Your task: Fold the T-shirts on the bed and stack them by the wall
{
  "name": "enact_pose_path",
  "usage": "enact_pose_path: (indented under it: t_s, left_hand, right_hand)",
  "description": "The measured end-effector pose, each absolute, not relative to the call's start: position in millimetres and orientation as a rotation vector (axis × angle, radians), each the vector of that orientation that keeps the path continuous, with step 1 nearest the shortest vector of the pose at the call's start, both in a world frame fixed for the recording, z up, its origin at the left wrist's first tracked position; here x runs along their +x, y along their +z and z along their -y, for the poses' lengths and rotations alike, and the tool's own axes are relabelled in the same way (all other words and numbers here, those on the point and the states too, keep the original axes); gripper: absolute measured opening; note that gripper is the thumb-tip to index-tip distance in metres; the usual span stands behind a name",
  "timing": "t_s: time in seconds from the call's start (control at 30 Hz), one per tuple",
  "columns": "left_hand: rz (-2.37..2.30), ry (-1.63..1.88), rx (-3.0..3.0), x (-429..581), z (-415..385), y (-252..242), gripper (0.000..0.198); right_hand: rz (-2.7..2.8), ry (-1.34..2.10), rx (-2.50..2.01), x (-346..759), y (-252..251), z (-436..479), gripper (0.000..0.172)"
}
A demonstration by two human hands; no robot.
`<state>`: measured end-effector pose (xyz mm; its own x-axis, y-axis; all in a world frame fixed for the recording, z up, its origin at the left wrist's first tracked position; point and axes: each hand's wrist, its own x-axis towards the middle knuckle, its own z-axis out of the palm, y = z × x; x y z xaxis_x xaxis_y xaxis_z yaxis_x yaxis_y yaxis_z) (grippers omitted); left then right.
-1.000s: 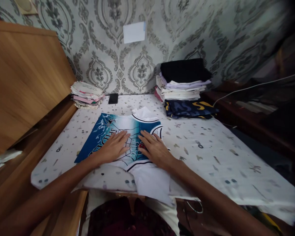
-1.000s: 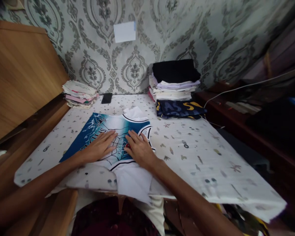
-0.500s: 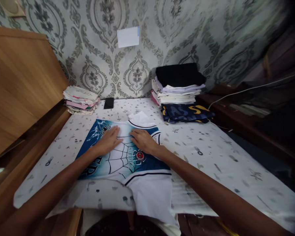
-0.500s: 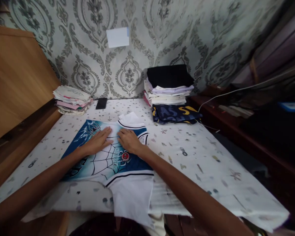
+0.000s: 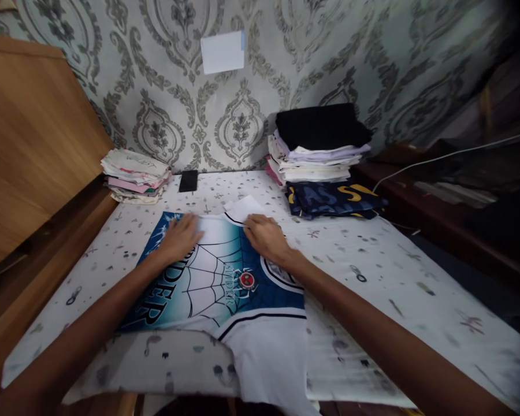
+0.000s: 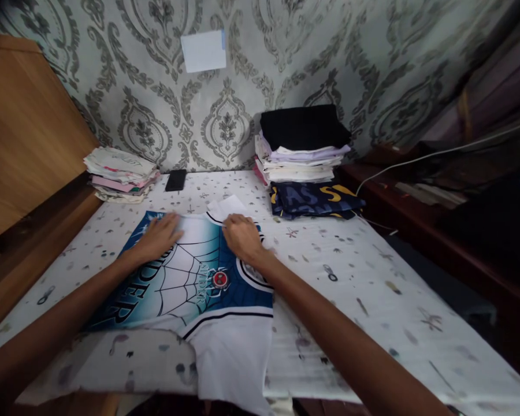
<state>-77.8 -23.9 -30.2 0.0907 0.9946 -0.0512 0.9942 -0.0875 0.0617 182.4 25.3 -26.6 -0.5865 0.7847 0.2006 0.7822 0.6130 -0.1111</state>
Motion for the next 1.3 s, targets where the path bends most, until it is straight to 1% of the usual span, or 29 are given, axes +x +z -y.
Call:
enact_pose_path:
  t_s: [0.07,0.13,0.2,0.33,0.53,0.6,0.73,0.8,0.87,0.97,1.03,1.07,1.17,1.3]
  left_hand:
    - [-1.821,0.032,2.395,-46.1,21.8,-31.5,0.067]
    - [-1.709,0.042,2.441,-28.6,18.7,-33.9,0.069]
    - [-1.734,0.044,2.433,-31.2,14.3,-36.5,0.068]
    - [-1.889,0.042,2.374,-74.8,4.3,-40.0,0.065]
    - [-2.010,0.073,2.292,-115.9,1.7,-41.1,0.065]
    - [-2.013,0.100,2.288,-116.8,2.5,-41.4,0.065]
    - [-2.012,0.149,2.309,-115.1,1.5,-40.8,0.060]
    - [-2.039,0.160,2.323,-116.3,-2.4,-38.2,0.057]
    - [-2.095,0.159,2.335,-120.2,-9.3,-33.4,0.054]
    - [-2.148,0.115,2.356,-129.8,-24.0,-23.0,0.046]
    - [-2.105,0.053,2.354,-136.1,-33.7,-15.0,0.037]
    - [-2.070,0.019,2.365,-138.4,-37.1,-10.8,0.031]
    - [-1.986,-0.006,2.502,-140.7,-36.4,1.7,0.020]
    - [-1.983,0.133,2.685,-139.4,-6.9,11.6,0.023]
  right_hand:
    - [2.666,0.088,-1.124,165.4,-30.1,-26.3,0.031]
    - [2.661,0.136,-1.007,157.5,-39.3,-28.7,0.034]
    - [2.600,0.134,-0.990,159.5,-49.7,-32.2,0.038]
    - [2.555,0.159,-1.016,173.6,-62.0,-40.3,0.040]
    - [2.504,0.433,-0.939,183.3,-61.0,-66.1,0.040]
    - [2.430,0.479,-1.044,187.4,-56.5,-83.2,0.041]
    - [2.200,0.355,-1.563,194.6,-46.5,-124.2,0.045]
    - [2.150,0.357,-1.698,194.9,-43.7,-141.5,0.048]
    - [2.137,0.411,-1.746,193.0,-42.6,-153.4,0.043]
    - [2.121,0.508,-1.752,189.9,-40.6,-161.3,0.020]
    - [2.093,0.556,-1.712,190.3,-36.7,-161.8,0.007]
    - [2.070,0.570,-1.679,191.8,-33.6,-160.7,0.005]
    - [1.981,0.579,-1.554,201.9,-20.3,-149.2,0.009]
    - [1.848,0.691,-1.208,227.6,-4.1,-101.1,0.019]
